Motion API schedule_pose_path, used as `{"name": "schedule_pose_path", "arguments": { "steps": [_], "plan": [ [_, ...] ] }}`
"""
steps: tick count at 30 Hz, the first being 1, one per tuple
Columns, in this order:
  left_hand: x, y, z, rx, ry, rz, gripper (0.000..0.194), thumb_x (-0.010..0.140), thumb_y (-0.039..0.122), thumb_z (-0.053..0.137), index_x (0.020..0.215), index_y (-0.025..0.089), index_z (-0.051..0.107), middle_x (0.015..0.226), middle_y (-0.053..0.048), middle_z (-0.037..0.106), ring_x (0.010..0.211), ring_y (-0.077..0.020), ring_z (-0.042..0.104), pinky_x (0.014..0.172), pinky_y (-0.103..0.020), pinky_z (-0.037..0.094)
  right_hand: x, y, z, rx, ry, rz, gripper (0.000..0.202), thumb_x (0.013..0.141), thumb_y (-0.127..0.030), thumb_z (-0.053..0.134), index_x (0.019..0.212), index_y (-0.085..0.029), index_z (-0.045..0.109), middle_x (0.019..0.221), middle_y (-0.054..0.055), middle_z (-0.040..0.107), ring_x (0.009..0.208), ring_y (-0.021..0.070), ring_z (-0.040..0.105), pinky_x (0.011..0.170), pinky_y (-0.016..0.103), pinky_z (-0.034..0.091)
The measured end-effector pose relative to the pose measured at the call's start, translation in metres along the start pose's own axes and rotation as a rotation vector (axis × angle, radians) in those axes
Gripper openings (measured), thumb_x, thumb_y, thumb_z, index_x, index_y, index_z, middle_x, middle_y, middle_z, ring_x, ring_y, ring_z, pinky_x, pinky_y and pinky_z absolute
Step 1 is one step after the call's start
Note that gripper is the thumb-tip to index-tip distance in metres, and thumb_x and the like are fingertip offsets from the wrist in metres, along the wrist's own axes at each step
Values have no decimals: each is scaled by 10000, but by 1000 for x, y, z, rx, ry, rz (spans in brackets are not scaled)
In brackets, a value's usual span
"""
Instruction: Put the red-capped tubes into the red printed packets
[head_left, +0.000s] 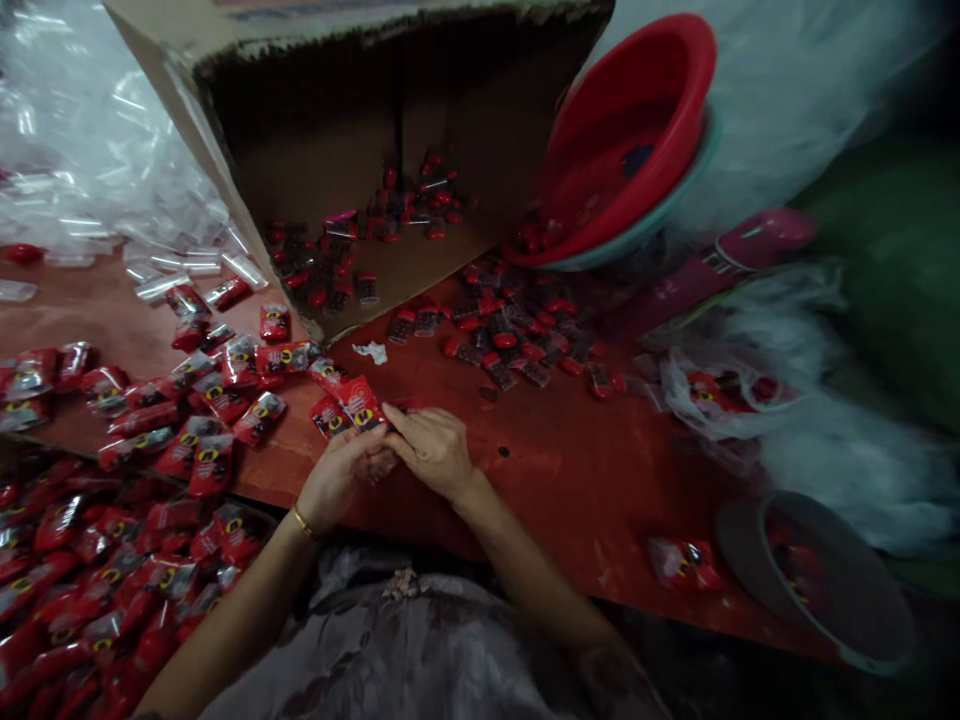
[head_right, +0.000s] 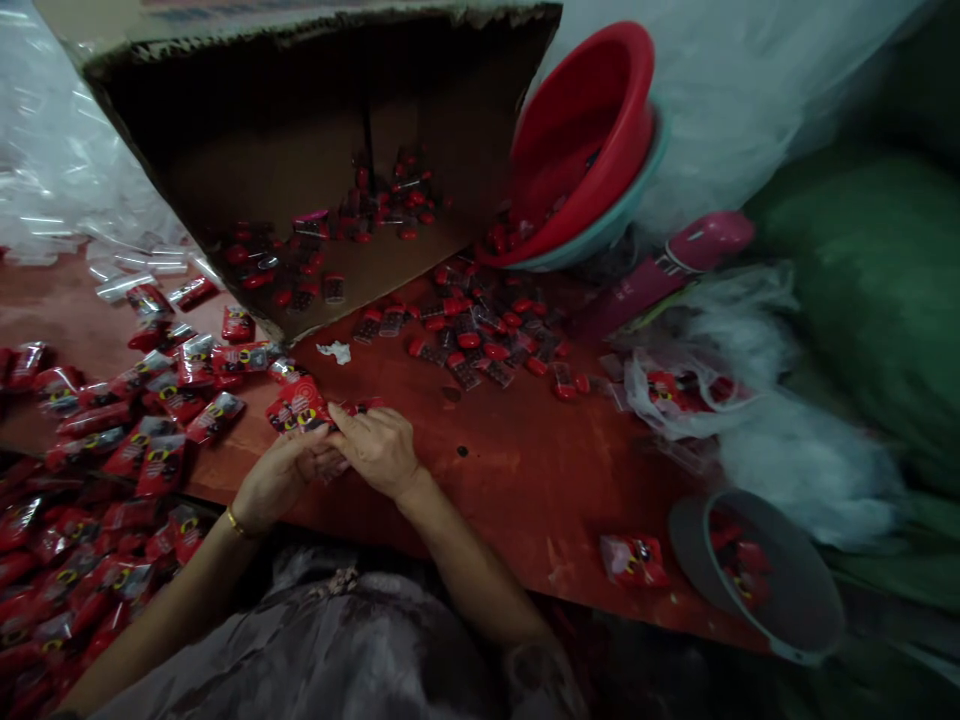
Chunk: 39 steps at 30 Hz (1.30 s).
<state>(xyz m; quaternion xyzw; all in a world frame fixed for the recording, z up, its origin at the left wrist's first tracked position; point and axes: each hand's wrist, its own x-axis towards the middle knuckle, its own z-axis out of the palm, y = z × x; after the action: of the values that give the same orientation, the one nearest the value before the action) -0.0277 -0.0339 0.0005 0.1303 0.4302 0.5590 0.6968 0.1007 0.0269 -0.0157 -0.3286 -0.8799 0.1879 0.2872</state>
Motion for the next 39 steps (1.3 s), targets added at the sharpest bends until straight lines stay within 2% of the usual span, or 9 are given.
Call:
{"name": "schedule_pose_path", "arguments": {
  "steps": [3, 6, 9, 12, 17, 22, 26, 31, 39],
  "plan": [
    [3, 27, -22, -75, 166, 74, 115, 746, 219, 622, 813, 142, 676, 853, -71, 723, 800, -174, 675, 761, -282, 522, 20, 16, -6, -117, 14, 50, 516, 833, -553, 480, 1190, -198, 595, 975, 102, 692, 890, 227, 597, 853, 342, 423],
    [5, 58, -48, -255, 369, 305, 246, 869, 320, 461, 836, 164, 649, 950, -67, 714, 938, -150, 650, 806, -263, 512, 39, 55, -15, -341, 74, 253, 644, 843, -548, 451, 1295, -90, 476, 1309, 200, 499, 1187, 342, 439, 991, 494, 310],
    [6, 67, -54, -231, 388, 468, 399, 837, 499, 456, 883, 147, 639, 1032, -100, 690, 1002, -179, 627, 845, -298, 503, 38, 89, -17, -434, -54, 397, 576, 885, -425, 432, 1334, -65, 410, 1387, 194, 415, 1298, 355, 316, 1034, 548, 237],
    [11, 45, -36, 202, 368, 533, 373, 708, 451, 649, 953, 170, 659, 1021, -94, 691, 1013, -225, 620, 915, -359, 461, 14, 98, -15, -453, -130, 355, 490, 899, -322, 410, 1329, -86, 415, 1389, 158, 428, 1313, 319, 313, 1065, 540, 200],
    [37, -3, 0, 1374, 127, 637, 379, 645, 338, 728, 1004, 226, 682, 1284, -113, 556, 1292, -332, 365, 1082, -511, 202, -44, 82, -26, -442, -120, 370, 457, 898, -314, 388, 1323, -151, 422, 1383, 118, 445, 1305, 304, 335, 1052, 577, 215],
    [56, -17, 1, 1831, 67, 641, 241, 779, 290, 593, 996, 266, 696, 1266, -103, 572, 1288, -352, 366, 1058, -569, 183, -82, 73, -36, -427, -74, 412, 516, 875, -372, 424, 1330, -129, 407, 1403, 138, 412, 1329, 306, 296, 1049, 568, 243],
    [56, -18, -2, 1837, 96, 678, 231, 809, 292, 548, 973, 279, 710, 1217, -90, 610, 1259, -348, 409, 1053, -559, 192, -86, 53, -31, -341, 151, 352, 417, 869, -372, 445, 1204, -142, 537, 1299, 156, 520, 1278, 299, 377, 1037, 537, 280],
    [47, -16, 8, 1634, 127, 670, 287, 830, 377, 516, 1048, 282, 676, 1276, -86, 566, 1271, -310, 405, 1051, -550, 209, -60, 22, -17, 112, 306, 428, 304, 857, -373, 490, 1074, -188, 596, 1002, 99, 668, 911, 210, 603, 850, 369, 466],
    [39, -16, 23, 920, 110, 535, 465, 752, 360, 618, 1190, 209, 587, 1098, -80, 670, 1131, -250, 539, 944, -370, 405, -33, 24, -3, 904, 381, 637, 271, 780, -446, 564, 693, -190, 577, 630, -33, 563, 554, 96, 517, 521, 205, 467]
  ]
}}
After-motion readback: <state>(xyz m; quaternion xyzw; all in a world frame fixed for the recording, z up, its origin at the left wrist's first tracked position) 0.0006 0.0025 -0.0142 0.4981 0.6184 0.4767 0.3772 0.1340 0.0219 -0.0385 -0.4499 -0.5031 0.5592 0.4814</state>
